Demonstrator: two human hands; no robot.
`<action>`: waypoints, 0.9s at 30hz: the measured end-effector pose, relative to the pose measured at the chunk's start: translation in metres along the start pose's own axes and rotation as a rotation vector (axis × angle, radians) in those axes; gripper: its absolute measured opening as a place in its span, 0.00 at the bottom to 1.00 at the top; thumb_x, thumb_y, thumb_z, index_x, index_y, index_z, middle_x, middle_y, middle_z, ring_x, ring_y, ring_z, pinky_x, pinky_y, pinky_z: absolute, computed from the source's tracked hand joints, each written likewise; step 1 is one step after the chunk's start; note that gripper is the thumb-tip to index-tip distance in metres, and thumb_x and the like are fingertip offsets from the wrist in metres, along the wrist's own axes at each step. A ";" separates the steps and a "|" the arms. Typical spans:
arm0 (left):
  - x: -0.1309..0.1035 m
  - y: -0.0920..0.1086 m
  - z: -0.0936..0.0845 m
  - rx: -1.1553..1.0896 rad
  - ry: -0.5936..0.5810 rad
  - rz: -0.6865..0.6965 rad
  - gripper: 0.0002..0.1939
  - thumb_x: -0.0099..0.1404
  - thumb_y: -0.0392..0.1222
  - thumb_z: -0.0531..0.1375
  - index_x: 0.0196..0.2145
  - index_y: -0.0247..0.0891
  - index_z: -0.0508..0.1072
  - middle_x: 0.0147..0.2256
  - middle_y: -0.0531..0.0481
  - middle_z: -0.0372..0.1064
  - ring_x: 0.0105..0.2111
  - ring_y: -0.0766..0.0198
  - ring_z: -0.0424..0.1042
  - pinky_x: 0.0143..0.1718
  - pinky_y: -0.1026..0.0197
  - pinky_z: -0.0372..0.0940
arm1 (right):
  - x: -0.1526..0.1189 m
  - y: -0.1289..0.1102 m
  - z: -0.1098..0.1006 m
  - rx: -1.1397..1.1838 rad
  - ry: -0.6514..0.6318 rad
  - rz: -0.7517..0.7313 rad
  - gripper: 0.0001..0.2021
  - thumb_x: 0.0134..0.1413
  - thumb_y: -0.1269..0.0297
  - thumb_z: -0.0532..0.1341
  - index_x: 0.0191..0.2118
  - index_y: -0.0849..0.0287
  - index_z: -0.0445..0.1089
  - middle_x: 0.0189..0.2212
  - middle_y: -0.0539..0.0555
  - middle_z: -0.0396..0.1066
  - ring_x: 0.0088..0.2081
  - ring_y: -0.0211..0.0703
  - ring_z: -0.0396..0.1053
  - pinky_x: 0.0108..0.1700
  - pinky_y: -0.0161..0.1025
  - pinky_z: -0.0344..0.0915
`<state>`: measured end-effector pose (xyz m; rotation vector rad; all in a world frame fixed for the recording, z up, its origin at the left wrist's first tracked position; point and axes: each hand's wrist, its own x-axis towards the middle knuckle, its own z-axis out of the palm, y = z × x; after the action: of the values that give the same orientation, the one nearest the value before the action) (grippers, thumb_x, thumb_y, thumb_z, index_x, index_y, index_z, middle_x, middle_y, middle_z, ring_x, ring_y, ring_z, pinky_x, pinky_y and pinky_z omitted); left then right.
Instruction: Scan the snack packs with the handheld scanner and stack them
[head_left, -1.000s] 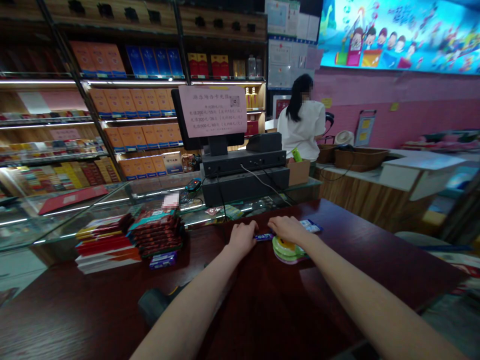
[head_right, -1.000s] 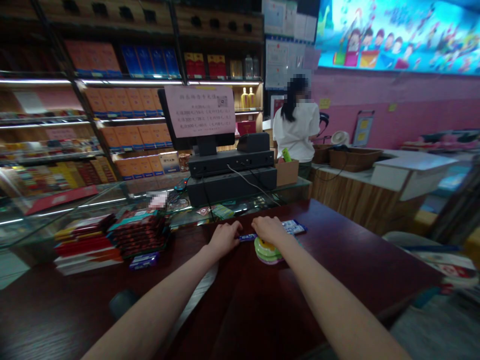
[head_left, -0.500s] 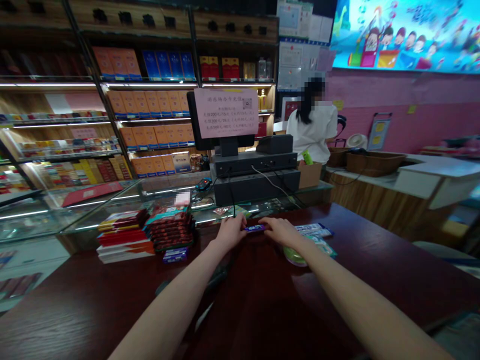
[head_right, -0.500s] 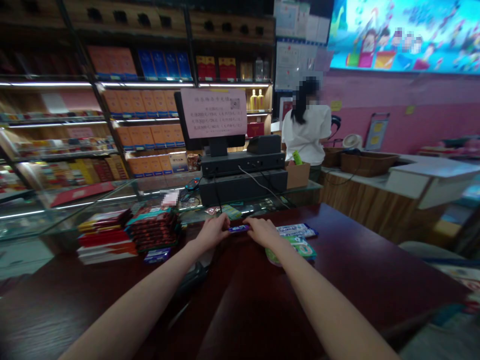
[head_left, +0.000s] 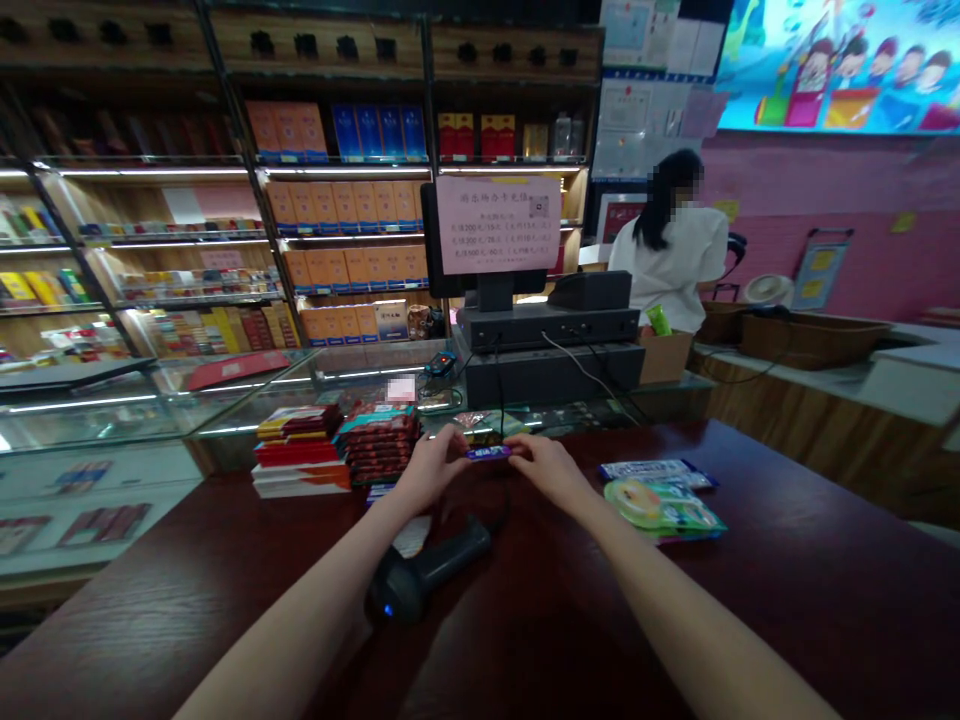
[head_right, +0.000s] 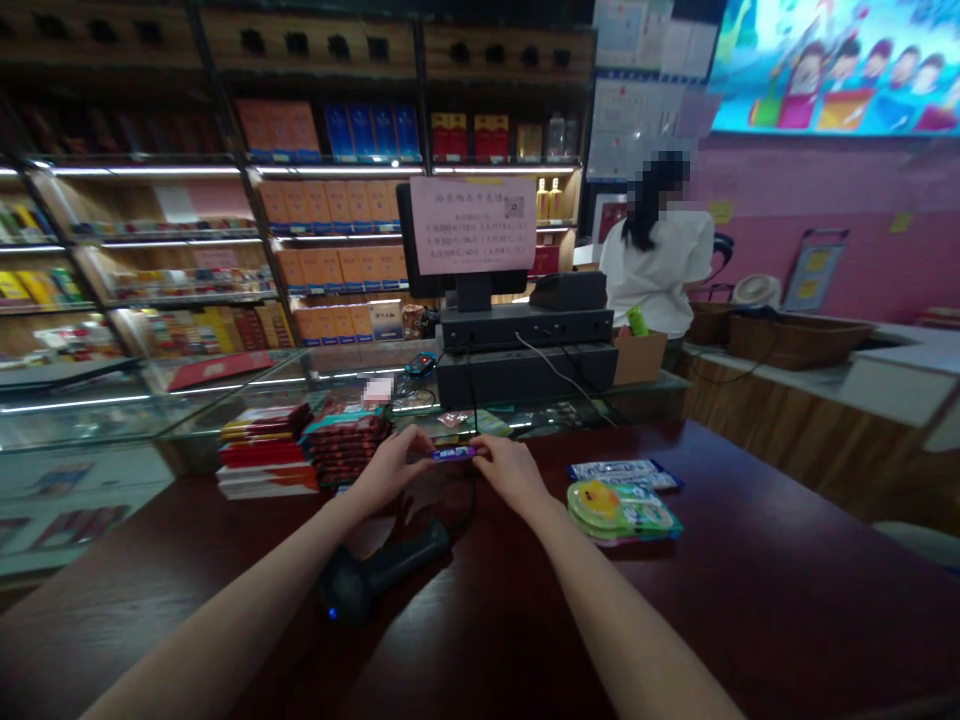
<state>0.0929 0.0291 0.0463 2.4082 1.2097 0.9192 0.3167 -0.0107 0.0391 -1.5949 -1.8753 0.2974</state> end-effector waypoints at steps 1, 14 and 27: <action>-0.005 -0.003 -0.004 -0.054 0.021 0.001 0.08 0.59 0.35 0.63 0.36 0.41 0.68 0.37 0.52 0.75 0.40 0.60 0.74 0.49 0.56 0.66 | 0.000 -0.004 0.005 0.040 0.007 -0.007 0.14 0.57 0.69 0.62 0.48 0.52 0.76 0.41 0.51 0.81 0.45 0.46 0.78 0.49 0.39 0.68; -0.064 -0.029 -0.050 -0.333 0.147 -0.044 0.09 0.61 0.39 0.62 0.41 0.41 0.71 0.38 0.52 0.75 0.39 0.62 0.76 0.45 0.59 0.69 | -0.011 -0.050 0.052 0.485 0.049 -0.055 0.11 0.57 0.60 0.63 0.45 0.53 0.76 0.37 0.51 0.81 0.40 0.47 0.78 0.45 0.42 0.69; -0.086 -0.055 -0.033 -0.526 0.297 -0.182 0.13 0.59 0.39 0.64 0.43 0.39 0.71 0.40 0.50 0.75 0.42 0.61 0.77 0.46 0.59 0.69 | -0.020 -0.064 0.075 0.404 0.099 -0.208 0.06 0.59 0.64 0.62 0.42 0.50 0.75 0.39 0.49 0.78 0.41 0.45 0.75 0.48 0.44 0.66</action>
<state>-0.0004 -0.0072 0.0078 1.7664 1.0847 1.3681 0.2217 -0.0270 0.0111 -1.1163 -1.7532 0.4627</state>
